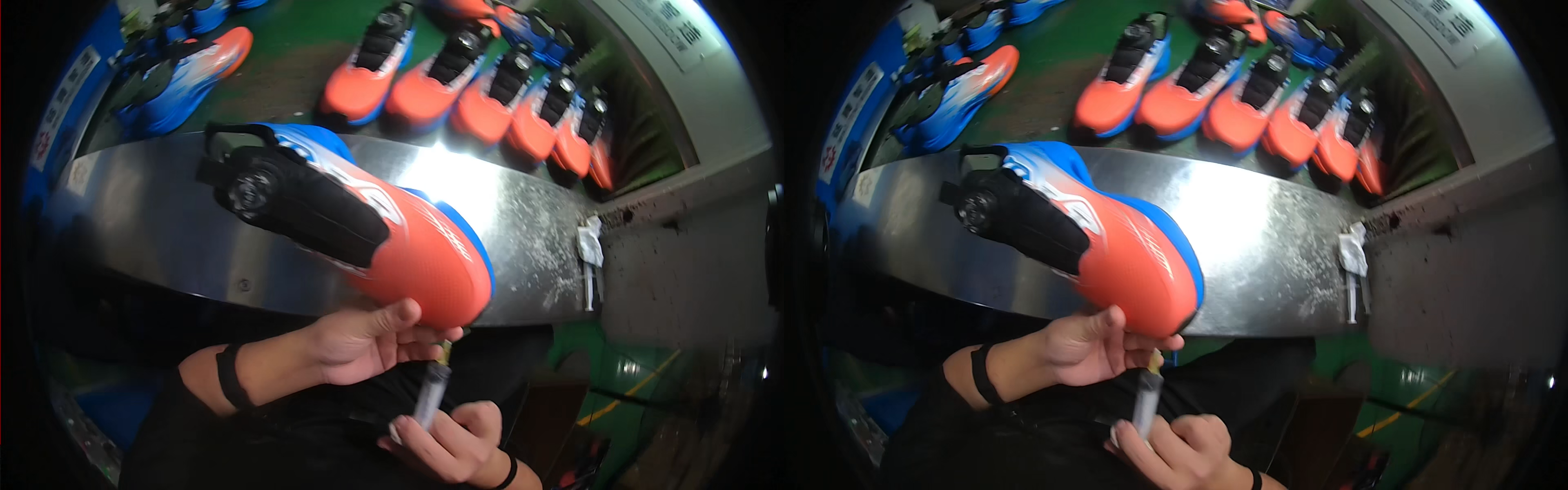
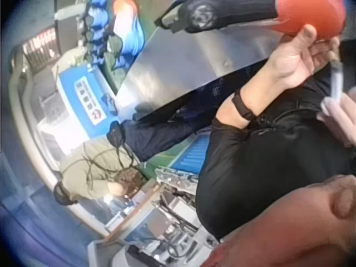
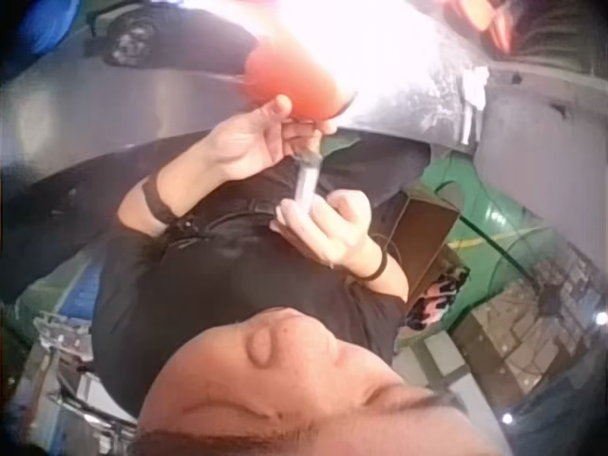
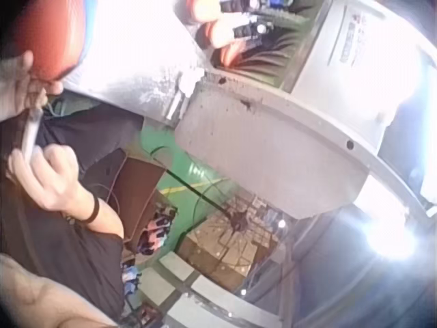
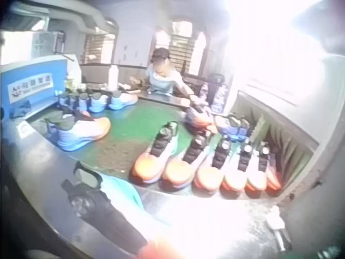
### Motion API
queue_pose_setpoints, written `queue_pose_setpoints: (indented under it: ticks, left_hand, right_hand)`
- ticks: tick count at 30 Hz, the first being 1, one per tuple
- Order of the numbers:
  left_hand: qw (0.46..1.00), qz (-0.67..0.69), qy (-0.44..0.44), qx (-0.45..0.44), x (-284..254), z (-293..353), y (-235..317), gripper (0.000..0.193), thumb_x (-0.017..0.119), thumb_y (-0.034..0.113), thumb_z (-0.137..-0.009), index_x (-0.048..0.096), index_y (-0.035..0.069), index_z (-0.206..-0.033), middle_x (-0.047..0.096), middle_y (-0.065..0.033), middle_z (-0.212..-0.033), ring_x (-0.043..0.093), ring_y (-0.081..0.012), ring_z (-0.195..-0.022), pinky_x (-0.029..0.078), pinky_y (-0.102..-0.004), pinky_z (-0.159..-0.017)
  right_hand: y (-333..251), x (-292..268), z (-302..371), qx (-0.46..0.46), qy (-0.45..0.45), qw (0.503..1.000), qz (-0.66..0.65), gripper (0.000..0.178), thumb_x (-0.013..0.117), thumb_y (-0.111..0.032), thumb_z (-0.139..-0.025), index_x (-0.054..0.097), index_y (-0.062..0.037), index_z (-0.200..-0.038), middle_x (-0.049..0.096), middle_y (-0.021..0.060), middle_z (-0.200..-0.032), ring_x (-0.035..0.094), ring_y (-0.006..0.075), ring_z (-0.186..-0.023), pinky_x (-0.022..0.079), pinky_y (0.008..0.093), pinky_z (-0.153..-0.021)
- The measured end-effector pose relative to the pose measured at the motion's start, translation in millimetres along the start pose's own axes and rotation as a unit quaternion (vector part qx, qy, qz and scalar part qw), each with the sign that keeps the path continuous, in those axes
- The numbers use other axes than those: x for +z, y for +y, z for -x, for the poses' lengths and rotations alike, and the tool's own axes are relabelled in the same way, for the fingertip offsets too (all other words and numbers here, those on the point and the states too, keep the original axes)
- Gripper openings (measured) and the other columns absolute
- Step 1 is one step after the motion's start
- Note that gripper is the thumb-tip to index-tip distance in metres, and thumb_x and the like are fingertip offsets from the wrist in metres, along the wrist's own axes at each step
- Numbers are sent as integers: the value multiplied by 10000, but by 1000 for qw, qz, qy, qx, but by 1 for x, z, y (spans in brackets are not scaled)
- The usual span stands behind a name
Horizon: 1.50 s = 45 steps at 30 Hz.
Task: Applying adhesive using a syringe to the soles of shoes on a conveyor belt.
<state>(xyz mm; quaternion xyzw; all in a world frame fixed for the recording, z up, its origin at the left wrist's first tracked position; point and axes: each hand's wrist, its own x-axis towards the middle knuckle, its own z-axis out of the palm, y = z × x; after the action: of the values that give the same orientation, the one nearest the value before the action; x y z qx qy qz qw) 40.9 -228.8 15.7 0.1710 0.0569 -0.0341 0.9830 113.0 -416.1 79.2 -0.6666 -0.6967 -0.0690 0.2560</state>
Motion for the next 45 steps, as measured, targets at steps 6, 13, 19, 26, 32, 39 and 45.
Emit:
queue_pose_setpoints:
  ticks: [6, 13, 19, 26, 32, 39, 45]
  left_hand:
    - [994, 100, -29, -18, -21, 64, 6, 467, 646, 114, -891, 478, 98, -1327, 585, -99, -1263, 582, -242, -1155, 502, -410, -931]
    - [954, -82, 264, 114, -6, 184, 34, 743, 646, 42, -728, 326, -37, -1394, 505, -159, -1328, 507, -255, -1233, 371, -393, -1083]
    - [911, -215, 287, 201, -12, 176, 69, 787, 683, 111, -707, 323, -67, -1383, 548, -176, -1253, 556, -261, -1165, 422, -373, -1036]
    - [839, -379, 301, 248, -38, 131, 181, 668, 674, 196, -803, 391, -37, -1361, 549, -142, -1287, 563, -246, -1167, 443, -378, -1019]
    - [847, -378, 308, 212, -76, 47, 272, 483, 633, 183, -867, 481, 3, -1290, 600, -100, -1217, 604, -220, -1095, 476, -387, -980]
    - [852, -377, 302, 203, -107, -8, 298, 309, 597, 208, -932, 550, 25, -1177, 618, -69, -1116, 615, -182, -1008, 498, -343, -912]
    - [746, -483, 383, 253, -118, 70, 306, 267, 588, 261, -949, 566, 33, -1086, 578, -29, -977, 587, -159, -931, 478, -291, -806]
  right_hand:
    - [27, 0, 3, 17, 85, 996, 19, 443, 810, -325, -706, 620, -103, -1038, 623, 18, -733, 467, 178, -585, 337, 361, -654]
    - [120, 46, -19, 130, 77, 987, -50, 590, 813, -230, -641, 574, -64, -1155, 627, 82, -1009, 475, 278, -942, 368, 370, -859]
    - [129, 55, -25, 141, 80, 985, -56, 622, 807, -222, -627, 557, -92, -1182, 638, 62, -1076, 482, 249, -907, 363, 341, -866]
    - [130, 51, -28, 151, 98, 981, -77, 576, 773, -251, -643, 574, -138, -1172, 632, 20, -1027, 476, 238, -809, 385, 327, -810]
    - [129, 50, -34, 176, 98, 977, -65, 546, 770, -272, -646, 605, -138, -1149, 629, 11, -1022, 463, 235, -806, 400, 326, -797]
    - [125, 52, -40, 208, 72, 974, -44, 540, 780, -267, -634, 617, -116, -1127, 637, 24, -994, 480, 247, -847, 397, 338, -800]
    - [126, 61, -39, 187, 68, 979, -46, 551, 781, -262, -635, 604, -83, -1125, 628, 60, -950, 472, 255, -857, 374, 348, -795]
